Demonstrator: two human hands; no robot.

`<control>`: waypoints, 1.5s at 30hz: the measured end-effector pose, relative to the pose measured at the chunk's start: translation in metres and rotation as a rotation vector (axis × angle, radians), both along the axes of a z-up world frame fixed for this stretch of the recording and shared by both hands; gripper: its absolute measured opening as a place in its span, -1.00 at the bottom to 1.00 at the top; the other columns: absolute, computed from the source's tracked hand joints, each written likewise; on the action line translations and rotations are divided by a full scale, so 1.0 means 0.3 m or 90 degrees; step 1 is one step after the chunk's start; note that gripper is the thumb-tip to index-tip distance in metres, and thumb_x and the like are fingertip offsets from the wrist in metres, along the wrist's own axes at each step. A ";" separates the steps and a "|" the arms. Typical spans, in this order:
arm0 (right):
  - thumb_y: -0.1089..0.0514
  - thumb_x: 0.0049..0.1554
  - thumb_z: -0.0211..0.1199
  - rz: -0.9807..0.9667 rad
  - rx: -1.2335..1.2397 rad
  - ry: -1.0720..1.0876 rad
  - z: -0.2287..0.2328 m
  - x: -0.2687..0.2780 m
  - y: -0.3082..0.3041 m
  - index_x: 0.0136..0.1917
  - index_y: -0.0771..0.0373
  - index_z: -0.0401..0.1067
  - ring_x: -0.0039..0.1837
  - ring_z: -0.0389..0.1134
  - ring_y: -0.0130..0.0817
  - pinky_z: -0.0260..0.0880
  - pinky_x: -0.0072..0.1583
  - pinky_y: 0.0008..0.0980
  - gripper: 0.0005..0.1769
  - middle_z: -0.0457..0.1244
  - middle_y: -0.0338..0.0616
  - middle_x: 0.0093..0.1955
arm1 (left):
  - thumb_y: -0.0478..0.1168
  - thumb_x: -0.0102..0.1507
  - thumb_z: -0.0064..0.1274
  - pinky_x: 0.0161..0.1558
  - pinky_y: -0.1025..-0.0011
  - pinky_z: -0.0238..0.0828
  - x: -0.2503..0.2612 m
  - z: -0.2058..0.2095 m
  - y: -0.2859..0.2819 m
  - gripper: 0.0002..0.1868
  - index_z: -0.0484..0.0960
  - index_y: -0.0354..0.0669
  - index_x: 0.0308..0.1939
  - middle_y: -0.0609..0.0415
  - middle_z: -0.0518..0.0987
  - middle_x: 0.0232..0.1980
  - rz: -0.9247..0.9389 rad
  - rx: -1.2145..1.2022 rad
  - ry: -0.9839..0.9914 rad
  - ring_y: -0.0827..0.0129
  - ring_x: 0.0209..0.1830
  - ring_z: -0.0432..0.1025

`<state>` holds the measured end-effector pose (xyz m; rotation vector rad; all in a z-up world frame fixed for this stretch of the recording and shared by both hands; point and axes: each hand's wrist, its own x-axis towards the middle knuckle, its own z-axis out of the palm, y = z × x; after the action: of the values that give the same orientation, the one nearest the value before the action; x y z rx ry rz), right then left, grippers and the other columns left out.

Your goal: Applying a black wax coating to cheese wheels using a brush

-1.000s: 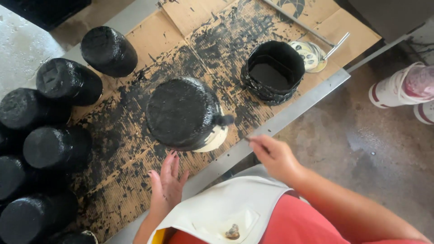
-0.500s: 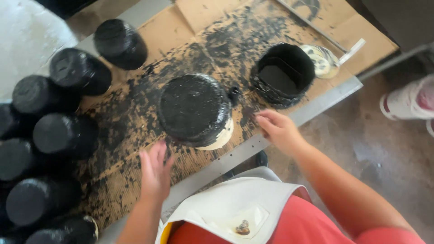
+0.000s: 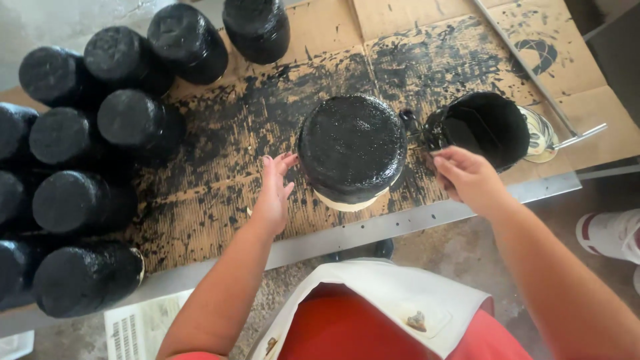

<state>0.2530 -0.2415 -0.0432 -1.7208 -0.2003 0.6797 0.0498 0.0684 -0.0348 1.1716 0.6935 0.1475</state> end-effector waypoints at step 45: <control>0.16 0.29 0.12 0.117 -0.340 -0.012 0.345 -0.348 -0.059 0.17 0.24 0.59 -0.34 0.17 -0.33 0.13 -0.28 -0.39 -0.71 0.26 -0.06 -0.37 | 0.47 0.20 -0.62 0.60 0.08 -0.26 -0.194 -0.265 0.018 -0.07 0.30 0.09 0.47 0.18 -0.12 0.67 0.086 -0.084 0.086 0.23 0.69 -0.20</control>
<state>0.1486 -0.2594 0.0601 -2.2379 -0.2030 0.9086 -0.0083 0.0739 -0.1144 1.0146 0.8886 0.1342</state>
